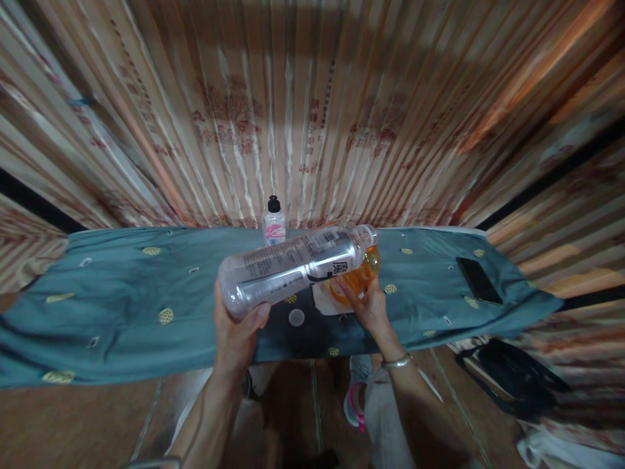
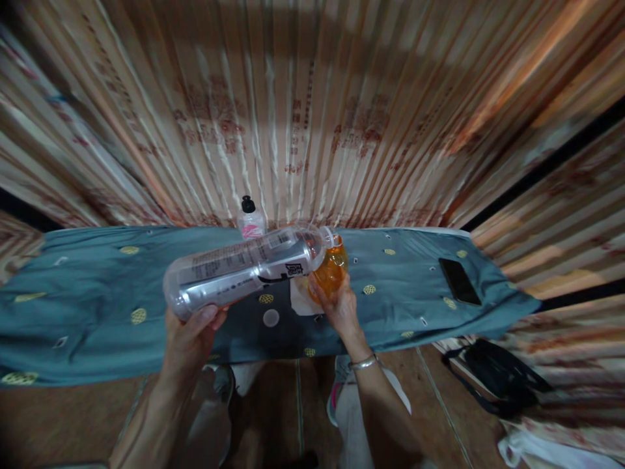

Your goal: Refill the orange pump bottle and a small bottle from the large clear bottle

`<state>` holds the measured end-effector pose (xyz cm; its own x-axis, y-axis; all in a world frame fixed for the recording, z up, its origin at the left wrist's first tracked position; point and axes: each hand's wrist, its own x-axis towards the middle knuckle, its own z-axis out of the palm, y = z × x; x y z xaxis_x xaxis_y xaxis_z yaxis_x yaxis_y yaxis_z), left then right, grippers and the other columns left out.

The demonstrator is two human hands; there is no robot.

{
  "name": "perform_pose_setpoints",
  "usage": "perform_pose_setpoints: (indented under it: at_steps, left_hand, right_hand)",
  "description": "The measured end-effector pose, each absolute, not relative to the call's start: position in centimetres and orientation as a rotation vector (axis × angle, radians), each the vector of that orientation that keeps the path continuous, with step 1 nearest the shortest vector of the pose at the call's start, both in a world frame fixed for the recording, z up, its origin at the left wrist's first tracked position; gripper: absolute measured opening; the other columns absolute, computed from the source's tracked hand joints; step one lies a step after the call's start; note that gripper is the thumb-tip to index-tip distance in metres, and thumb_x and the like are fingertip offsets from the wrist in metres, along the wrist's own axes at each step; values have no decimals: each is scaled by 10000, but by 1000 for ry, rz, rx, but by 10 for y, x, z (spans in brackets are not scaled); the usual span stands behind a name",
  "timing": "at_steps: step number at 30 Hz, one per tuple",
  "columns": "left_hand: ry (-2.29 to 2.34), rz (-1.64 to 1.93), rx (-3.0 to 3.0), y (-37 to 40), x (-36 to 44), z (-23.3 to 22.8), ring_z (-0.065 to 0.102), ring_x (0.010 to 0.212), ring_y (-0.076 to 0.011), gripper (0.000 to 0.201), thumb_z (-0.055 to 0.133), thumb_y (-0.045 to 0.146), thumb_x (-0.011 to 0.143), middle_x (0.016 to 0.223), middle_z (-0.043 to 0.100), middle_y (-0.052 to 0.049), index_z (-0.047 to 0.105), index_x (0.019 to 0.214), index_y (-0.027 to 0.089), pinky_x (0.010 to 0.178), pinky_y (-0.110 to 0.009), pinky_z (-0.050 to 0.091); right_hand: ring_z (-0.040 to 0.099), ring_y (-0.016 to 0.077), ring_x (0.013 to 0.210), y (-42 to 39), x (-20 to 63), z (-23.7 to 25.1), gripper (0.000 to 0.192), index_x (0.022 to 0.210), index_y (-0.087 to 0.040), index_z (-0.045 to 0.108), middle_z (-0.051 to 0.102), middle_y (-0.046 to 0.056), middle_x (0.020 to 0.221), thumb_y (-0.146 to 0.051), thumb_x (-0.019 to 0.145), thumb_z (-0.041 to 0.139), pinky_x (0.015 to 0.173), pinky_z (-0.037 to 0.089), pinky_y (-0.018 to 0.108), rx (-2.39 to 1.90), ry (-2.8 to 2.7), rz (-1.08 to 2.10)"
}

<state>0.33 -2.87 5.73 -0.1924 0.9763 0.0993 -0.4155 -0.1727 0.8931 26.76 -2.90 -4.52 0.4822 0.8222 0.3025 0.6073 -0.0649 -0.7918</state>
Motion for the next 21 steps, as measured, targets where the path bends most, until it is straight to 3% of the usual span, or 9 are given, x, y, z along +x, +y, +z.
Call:
perform_pose_setpoints:
  at_steps: [7,21]
  left_hand:
    - [899,1613,851,-28,3,58,506,512,-79,642,975,307,532,774,665,33,643,1077,240,417,-175,340]
    - [836,1645,829,-25,6,54,517,516,-72,602,973,293,527,774,657,43,625,1012,222,424,-173,365]
  right_hand:
    - [803,390,987,-29,267,-41,781,1309,-148,595,806,221,1123,-718,789,714,814,639,473,-1824,-1189,328]
    - [791,376,918,-27,268,-39,860,1305,-144,583,808,205,1045,-811,771,675,779,612,453,-1788,-1229,306]
